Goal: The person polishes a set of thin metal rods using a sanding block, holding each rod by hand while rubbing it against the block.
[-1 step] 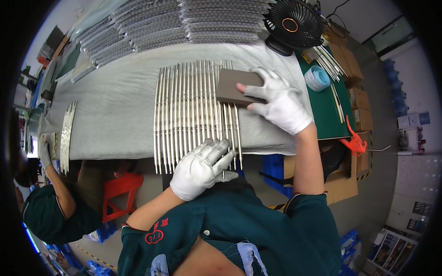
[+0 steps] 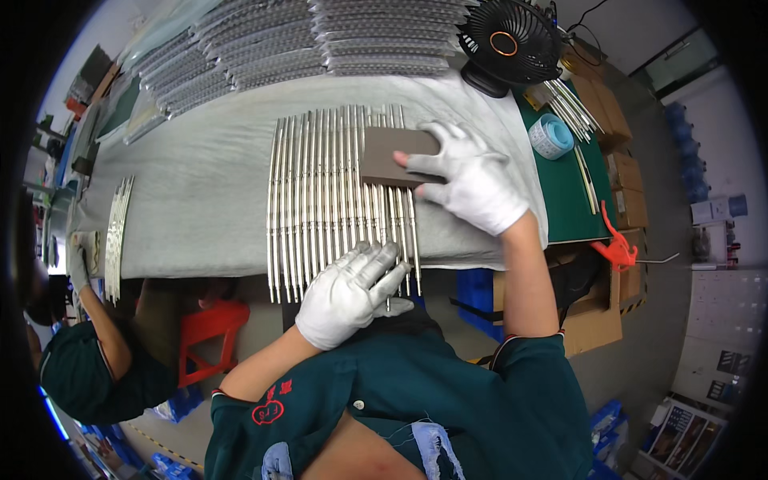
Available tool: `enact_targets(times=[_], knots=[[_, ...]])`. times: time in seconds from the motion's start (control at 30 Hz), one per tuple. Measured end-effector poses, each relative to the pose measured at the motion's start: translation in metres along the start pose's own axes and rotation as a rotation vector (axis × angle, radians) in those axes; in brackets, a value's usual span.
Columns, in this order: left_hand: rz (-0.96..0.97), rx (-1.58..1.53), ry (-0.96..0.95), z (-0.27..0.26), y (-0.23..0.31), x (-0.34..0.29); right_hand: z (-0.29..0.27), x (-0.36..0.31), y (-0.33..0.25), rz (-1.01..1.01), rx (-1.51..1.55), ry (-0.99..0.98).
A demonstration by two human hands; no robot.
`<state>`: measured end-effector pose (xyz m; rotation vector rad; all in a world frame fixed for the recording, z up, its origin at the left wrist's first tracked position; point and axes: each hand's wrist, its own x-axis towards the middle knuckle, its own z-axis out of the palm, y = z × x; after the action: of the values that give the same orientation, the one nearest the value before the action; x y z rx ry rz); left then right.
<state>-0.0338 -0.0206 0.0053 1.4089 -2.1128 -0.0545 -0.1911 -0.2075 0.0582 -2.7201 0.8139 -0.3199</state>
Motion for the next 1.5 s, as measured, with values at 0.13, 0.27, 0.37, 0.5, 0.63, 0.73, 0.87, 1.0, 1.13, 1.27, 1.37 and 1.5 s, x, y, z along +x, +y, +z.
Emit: enact_targets(times=[0.13, 0.27, 0.37, 0.5, 0.63, 0.73, 0.87, 1.0, 1.13, 1.27, 1.37, 1.5], knots=[[-0.001, 0.023, -0.042, -0.002, 0.001, -0.001, 0.017, 0.016, -0.017, -0.114, 0.048, 0.001], [-0.013, 0.014, -0.04, -0.002, 0.001, -0.001, -0.003, 0.009, 0.005, 0.055, 0.031, -0.083], [0.0, -0.011, -0.005, 0.0, 0.001, -0.001, 0.01, 0.015, -0.012, 0.045, -0.019, -0.006], [-0.018, -0.027, 0.003, -0.005, 0.0, -0.001, 0.003, 0.013, 0.0, 0.037, 0.025, -0.002], [-0.021, -0.012, 0.04, -0.003, 0.001, 0.0, -0.007, -0.004, 0.029, 0.054, 0.106, 0.013], [-0.002, 0.014, 0.041, -0.003, 0.001, -0.001, 0.007, 0.008, -0.014, -0.014, 0.068, -0.046], [0.002, -0.012, -0.002, -0.004, -0.001, -0.002, 0.007, 0.011, -0.009, -0.04, 0.004, -0.036], [-0.006, -0.031, 0.008, -0.002, 0.0, -0.002, -0.015, -0.014, 0.024, 0.108, -0.039, 0.005], [-0.03, 0.055, -0.07, -0.009, 0.004, 0.007, 0.001, -0.027, 0.031, 0.231, 0.176, 0.253], [-0.025, 0.081, -0.188, -0.008, 0.005, 0.01, 0.022, -0.027, 0.041, 0.229, 0.153, 0.435], [-0.015, 0.1, -0.172, 0.001, 0.004, 0.005, 0.031, -0.025, 0.041, 0.259, 0.224, 0.495], [-0.026, 0.027, -0.193, -0.002, 0.009, 0.014, 0.038, -0.028, 0.045, 0.233, 0.171, 0.497]])
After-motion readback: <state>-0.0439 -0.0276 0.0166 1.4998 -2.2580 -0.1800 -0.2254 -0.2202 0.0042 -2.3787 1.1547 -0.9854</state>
